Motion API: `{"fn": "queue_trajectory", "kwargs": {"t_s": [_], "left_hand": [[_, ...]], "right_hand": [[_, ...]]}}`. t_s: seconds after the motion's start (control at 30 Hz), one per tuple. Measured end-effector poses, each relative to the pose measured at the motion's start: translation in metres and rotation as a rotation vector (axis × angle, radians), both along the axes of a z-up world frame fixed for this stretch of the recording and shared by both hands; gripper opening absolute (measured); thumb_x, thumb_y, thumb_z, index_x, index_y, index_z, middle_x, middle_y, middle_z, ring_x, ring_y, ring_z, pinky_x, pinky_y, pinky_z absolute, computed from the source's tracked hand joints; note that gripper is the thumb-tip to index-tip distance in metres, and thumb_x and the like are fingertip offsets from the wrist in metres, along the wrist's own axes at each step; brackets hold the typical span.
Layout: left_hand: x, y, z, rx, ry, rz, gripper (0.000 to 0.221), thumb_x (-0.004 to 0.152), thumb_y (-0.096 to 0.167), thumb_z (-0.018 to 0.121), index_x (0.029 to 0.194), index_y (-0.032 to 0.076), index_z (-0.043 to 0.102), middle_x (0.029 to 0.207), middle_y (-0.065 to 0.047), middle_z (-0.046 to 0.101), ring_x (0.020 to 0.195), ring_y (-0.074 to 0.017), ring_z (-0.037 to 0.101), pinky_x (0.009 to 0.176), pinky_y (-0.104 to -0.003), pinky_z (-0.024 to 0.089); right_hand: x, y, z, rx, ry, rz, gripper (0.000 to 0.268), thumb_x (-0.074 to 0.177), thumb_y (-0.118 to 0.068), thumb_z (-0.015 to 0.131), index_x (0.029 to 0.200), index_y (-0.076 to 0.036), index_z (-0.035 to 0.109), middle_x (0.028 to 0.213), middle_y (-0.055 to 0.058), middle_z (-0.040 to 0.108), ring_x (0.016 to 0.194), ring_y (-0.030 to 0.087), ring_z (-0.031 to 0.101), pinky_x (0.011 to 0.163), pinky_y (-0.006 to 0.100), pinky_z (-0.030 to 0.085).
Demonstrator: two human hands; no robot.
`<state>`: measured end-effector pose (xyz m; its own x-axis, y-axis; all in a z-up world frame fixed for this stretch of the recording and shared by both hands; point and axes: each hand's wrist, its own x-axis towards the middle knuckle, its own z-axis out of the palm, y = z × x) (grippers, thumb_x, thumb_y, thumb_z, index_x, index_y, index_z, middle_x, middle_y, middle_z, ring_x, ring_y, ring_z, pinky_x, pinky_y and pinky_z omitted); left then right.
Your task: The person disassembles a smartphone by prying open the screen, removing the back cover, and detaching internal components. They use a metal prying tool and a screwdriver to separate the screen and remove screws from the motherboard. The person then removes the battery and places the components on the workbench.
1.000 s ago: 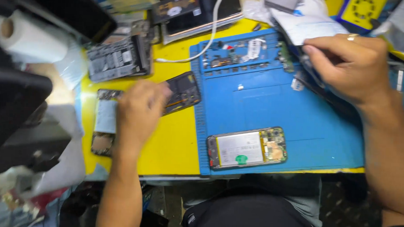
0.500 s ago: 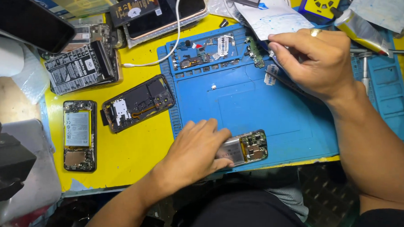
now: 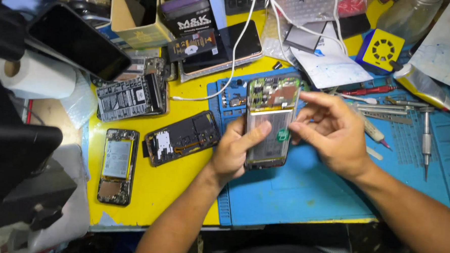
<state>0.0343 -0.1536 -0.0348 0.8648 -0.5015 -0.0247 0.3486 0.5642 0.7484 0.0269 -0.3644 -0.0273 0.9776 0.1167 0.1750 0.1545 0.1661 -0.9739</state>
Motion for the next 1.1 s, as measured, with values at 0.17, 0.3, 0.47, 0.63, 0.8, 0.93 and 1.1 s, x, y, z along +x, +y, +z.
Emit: {"fn": "queue_trajectory", "kwargs": {"t_s": [0.17,0.3,0.47,0.63,0.8,0.93,1.1], "left_hand": [[-0.015,-0.014,0.012,-0.054,0.116,0.07,0.03,0.103,0.021,0.062,0.125,0.001,0.066,0.117,-0.029,0.071,0.098,-0.037,0.074,0.081,-0.048,0.064],[-0.02,-0.011,0.001,-0.146,0.201,-0.014,0.05,0.106,0.038,0.05,0.135,-0.002,0.061,0.121,-0.029,0.069,0.103,-0.0377,0.073,0.082,-0.049,0.065],[-0.03,-0.012,-0.015,-0.141,0.291,-0.046,0.072,0.107,0.055,0.035,0.137,-0.005,0.06,0.123,-0.026,0.07,0.107,-0.0332,0.072,0.084,-0.048,0.064],[-0.026,-0.014,-0.02,-0.022,0.013,-0.023,0.063,0.107,0.047,0.042,0.146,-0.001,0.053,0.138,-0.024,0.063,0.119,-0.0293,0.066,0.104,-0.045,0.054],[-0.026,-0.013,-0.038,0.012,-0.136,0.02,0.064,0.105,0.04,0.046,0.148,-0.007,0.047,0.148,-0.031,0.051,0.131,-0.0372,0.054,0.11,-0.052,0.046],[-0.019,-0.005,-0.011,0.283,-0.488,-0.043,0.062,0.116,0.056,0.045,0.16,0.014,0.038,0.162,-0.014,0.034,0.158,-0.0303,0.029,0.136,-0.05,0.023],[-0.026,-0.008,-0.009,0.376,-0.603,0.002,0.059,0.117,0.056,0.047,0.163,0.023,0.032,0.155,-0.016,0.034,0.147,-0.0292,0.038,0.13,-0.047,0.031]], "right_hand": [[0.006,0.005,-0.008,-0.017,-0.121,-0.088,0.038,0.085,0.009,0.075,0.122,0.009,0.065,0.088,0.012,0.068,0.07,0.012,0.069,0.061,0.029,0.065],[0.008,0.004,0.002,-0.12,-0.224,-0.112,0.026,0.078,0.01,0.082,0.102,0.01,0.073,0.079,0.016,0.068,0.061,0.016,0.068,0.058,0.029,0.062],[0.009,0.0,0.011,-0.181,-0.237,-0.123,0.02,0.076,0.008,0.083,0.095,0.007,0.075,0.076,0.014,0.069,0.059,0.015,0.067,0.057,0.027,0.061],[0.011,-0.005,0.016,-0.292,-0.265,-0.104,0.01,0.079,0.003,0.082,0.087,0.0,0.077,0.076,0.011,0.071,0.058,0.016,0.067,0.061,0.03,0.056],[0.007,-0.003,0.02,-0.265,-0.192,-0.109,0.008,0.08,0.001,0.082,0.086,-0.001,0.078,0.076,0.01,0.073,0.06,0.015,0.067,0.063,0.029,0.055],[-0.002,-0.002,0.015,-0.244,0.005,-0.091,0.014,0.083,-0.003,0.081,0.096,-0.003,0.079,0.087,0.008,0.075,0.08,0.015,0.069,0.076,0.023,0.056],[-0.007,-0.001,0.012,-0.045,0.257,-0.07,0.011,0.08,0.001,0.082,0.091,0.0,0.08,0.087,0.011,0.075,0.075,0.016,0.067,0.063,0.023,0.056]]}}
